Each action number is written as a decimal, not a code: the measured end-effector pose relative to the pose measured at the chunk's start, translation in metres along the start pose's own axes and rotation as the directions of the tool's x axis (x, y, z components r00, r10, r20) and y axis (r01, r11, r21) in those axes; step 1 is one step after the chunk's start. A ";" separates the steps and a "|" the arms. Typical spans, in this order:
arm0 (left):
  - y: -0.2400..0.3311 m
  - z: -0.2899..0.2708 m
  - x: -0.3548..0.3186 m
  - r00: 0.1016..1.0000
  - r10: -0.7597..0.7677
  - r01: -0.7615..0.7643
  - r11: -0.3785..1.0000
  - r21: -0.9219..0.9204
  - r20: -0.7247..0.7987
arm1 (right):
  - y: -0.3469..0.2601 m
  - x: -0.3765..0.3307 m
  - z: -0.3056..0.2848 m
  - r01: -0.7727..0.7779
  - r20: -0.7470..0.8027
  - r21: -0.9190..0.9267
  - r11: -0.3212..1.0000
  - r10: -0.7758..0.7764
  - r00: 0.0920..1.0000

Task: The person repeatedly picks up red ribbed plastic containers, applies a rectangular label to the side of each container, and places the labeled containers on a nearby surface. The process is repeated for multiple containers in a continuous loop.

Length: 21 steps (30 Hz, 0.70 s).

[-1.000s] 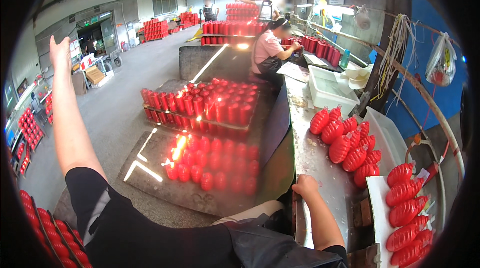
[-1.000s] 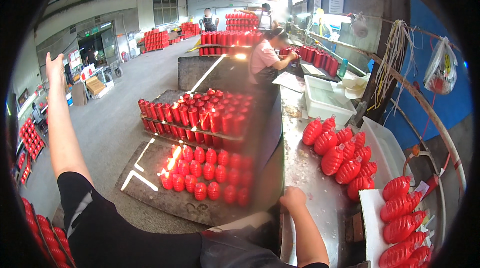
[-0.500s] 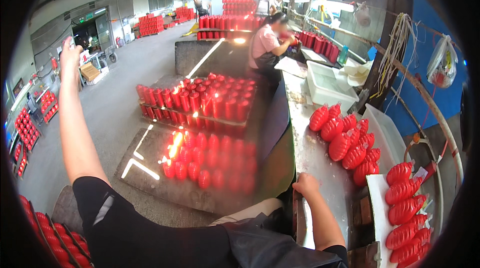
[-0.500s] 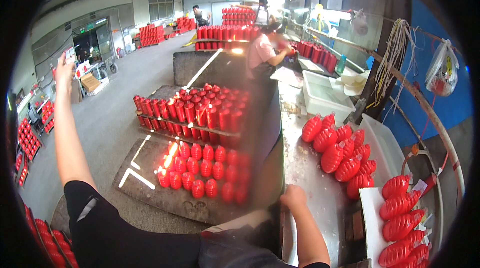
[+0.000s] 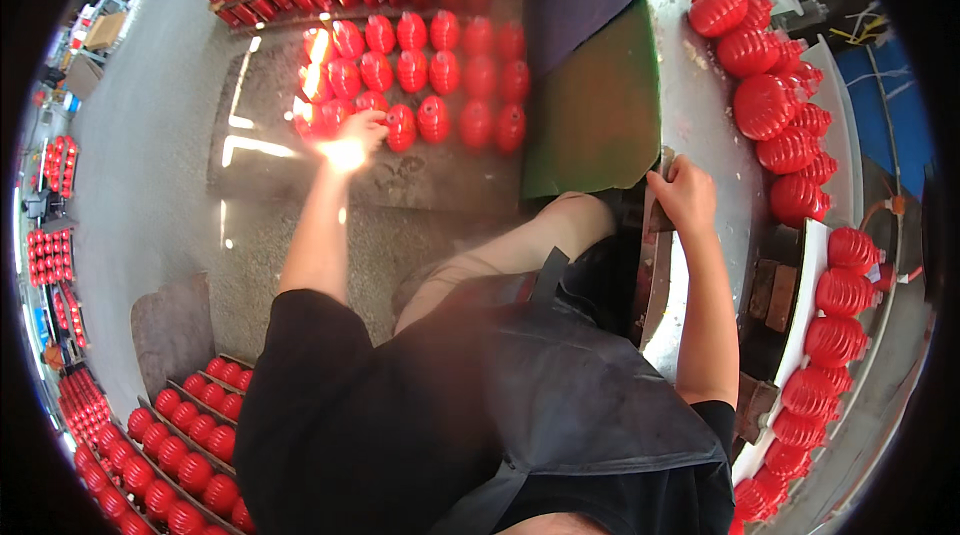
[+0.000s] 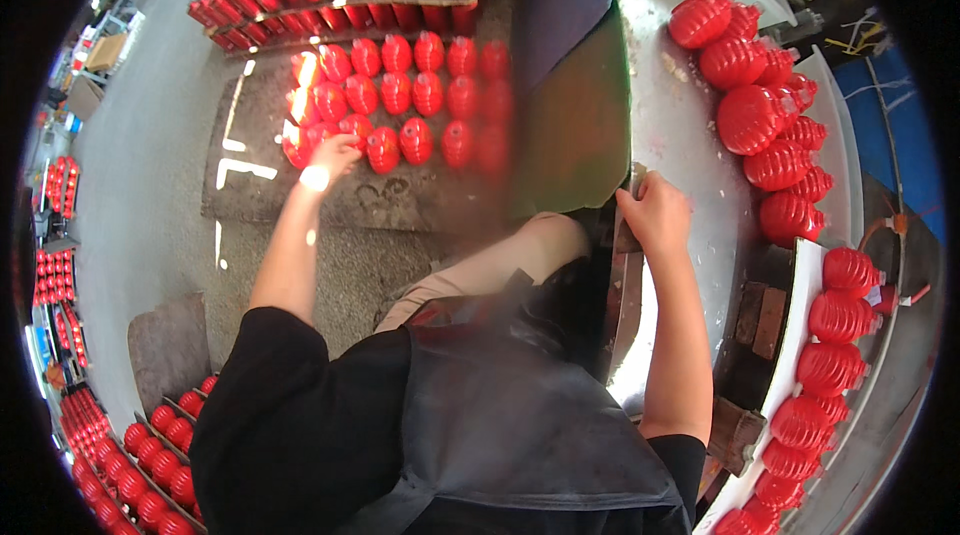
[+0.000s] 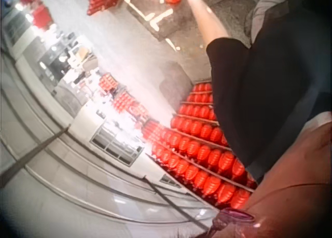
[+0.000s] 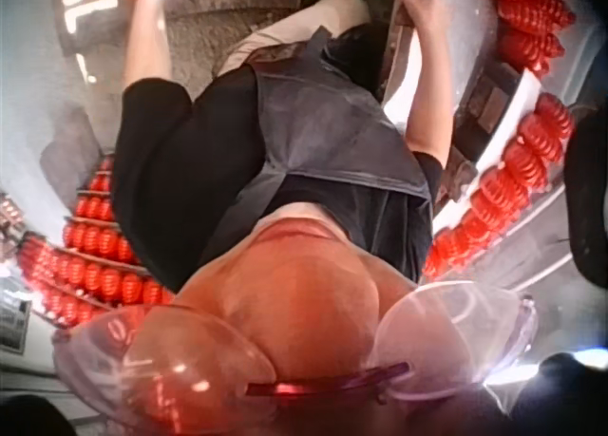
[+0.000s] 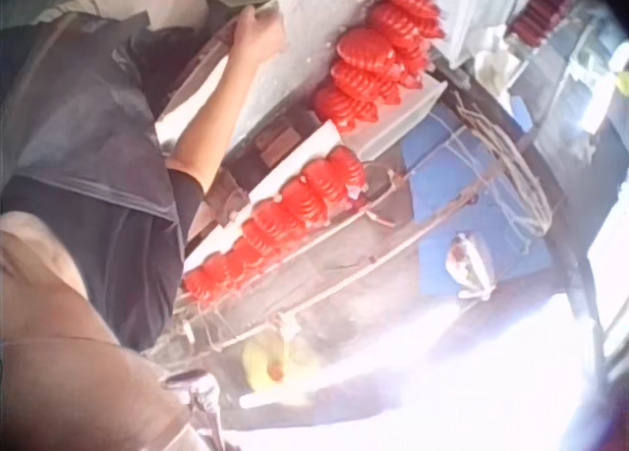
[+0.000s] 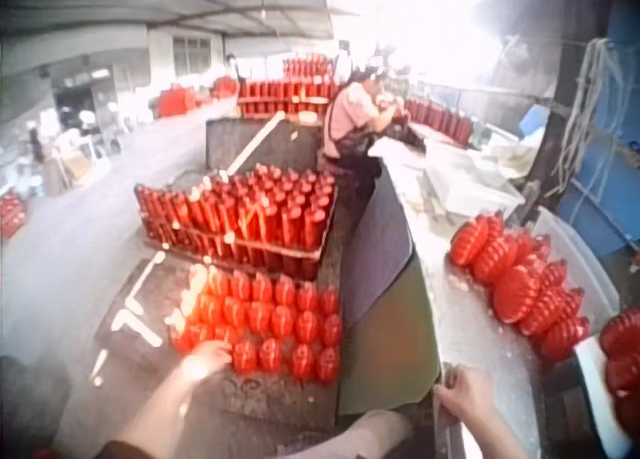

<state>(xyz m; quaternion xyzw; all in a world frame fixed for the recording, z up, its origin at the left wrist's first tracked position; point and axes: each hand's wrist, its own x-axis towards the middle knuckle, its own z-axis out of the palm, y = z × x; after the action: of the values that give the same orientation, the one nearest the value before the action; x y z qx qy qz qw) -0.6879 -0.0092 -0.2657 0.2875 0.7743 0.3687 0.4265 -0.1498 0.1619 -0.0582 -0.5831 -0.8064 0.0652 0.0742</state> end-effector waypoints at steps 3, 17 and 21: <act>-0.043 0.067 0.021 0.997 0.074 -0.065 0.976 0.208 -0.034 | -0.002 0.000 0.000 -0.002 0.005 0.004 1.000 0.002 1.000; -0.048 0.153 0.134 0.968 0.135 0.030 0.776 0.630 -0.212 | -0.011 0.004 -0.006 -0.100 0.117 0.011 0.995 0.098 0.988; -0.058 0.155 0.143 0.946 0.226 -0.034 0.782 0.623 -0.232 | -0.011 0.005 -0.005 -0.111 0.119 0.020 0.994 0.108 0.987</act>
<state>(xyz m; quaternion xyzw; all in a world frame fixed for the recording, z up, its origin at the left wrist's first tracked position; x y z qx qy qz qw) -0.6272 0.1175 -0.4337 0.4049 0.8841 0.1662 0.1636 -0.1602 0.1630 -0.0512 -0.6205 -0.7753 0.1142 0.0307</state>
